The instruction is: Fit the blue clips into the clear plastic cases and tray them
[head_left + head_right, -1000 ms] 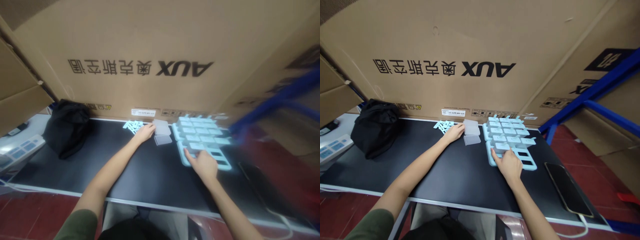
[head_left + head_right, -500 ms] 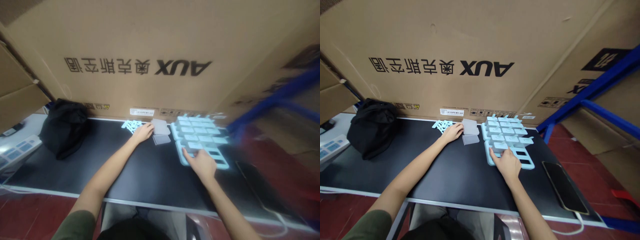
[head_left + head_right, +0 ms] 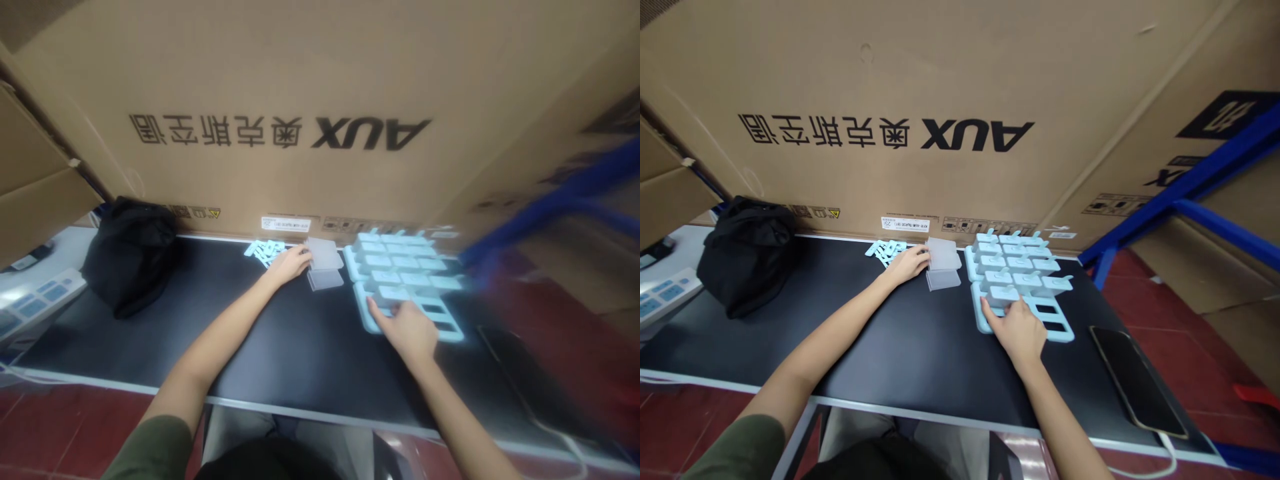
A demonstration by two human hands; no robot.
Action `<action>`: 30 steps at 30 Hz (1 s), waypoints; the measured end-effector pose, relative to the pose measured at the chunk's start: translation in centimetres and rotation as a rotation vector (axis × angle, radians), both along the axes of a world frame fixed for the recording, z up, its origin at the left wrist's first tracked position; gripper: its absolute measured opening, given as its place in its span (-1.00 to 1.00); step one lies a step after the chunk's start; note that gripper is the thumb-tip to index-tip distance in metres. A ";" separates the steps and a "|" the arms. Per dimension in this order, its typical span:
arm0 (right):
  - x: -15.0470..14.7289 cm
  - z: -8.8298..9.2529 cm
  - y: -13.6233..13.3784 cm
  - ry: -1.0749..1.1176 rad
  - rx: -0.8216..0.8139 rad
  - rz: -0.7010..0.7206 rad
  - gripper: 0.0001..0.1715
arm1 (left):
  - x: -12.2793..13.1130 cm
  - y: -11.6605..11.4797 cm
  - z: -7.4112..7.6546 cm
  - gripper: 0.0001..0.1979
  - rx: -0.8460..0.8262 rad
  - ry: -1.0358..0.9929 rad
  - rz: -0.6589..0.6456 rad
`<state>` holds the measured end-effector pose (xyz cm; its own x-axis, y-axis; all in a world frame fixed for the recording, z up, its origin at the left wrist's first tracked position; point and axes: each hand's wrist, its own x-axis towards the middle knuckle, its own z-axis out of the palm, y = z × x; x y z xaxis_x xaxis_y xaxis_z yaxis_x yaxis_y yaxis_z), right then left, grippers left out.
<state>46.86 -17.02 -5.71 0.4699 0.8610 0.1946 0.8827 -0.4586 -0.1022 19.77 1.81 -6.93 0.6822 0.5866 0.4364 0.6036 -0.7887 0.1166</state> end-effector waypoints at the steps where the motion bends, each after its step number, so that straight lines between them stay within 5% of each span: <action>1: 0.0 0.0 0.0 0.000 0.003 0.000 -0.32 | 0.0 0.0 0.1 -0.78 0.000 0.002 -0.005; 22: -0.2 1.2 0.2 0.062 -0.114 0.036 -0.24 | -0.4 -1.0 0.6 -0.67 -0.035 0.026 0.036; 30: -0.4 0.7 0.1 0.028 -0.014 0.044 -0.17 | -1.1 -1.4 0.9 -0.58 -0.047 0.040 0.080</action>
<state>46.43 -16.87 -5.03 0.4363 0.8836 0.1700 0.8991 -0.4208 -0.1206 18.67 0.39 -6.07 0.6487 0.6589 0.3808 0.6691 -0.7322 0.1270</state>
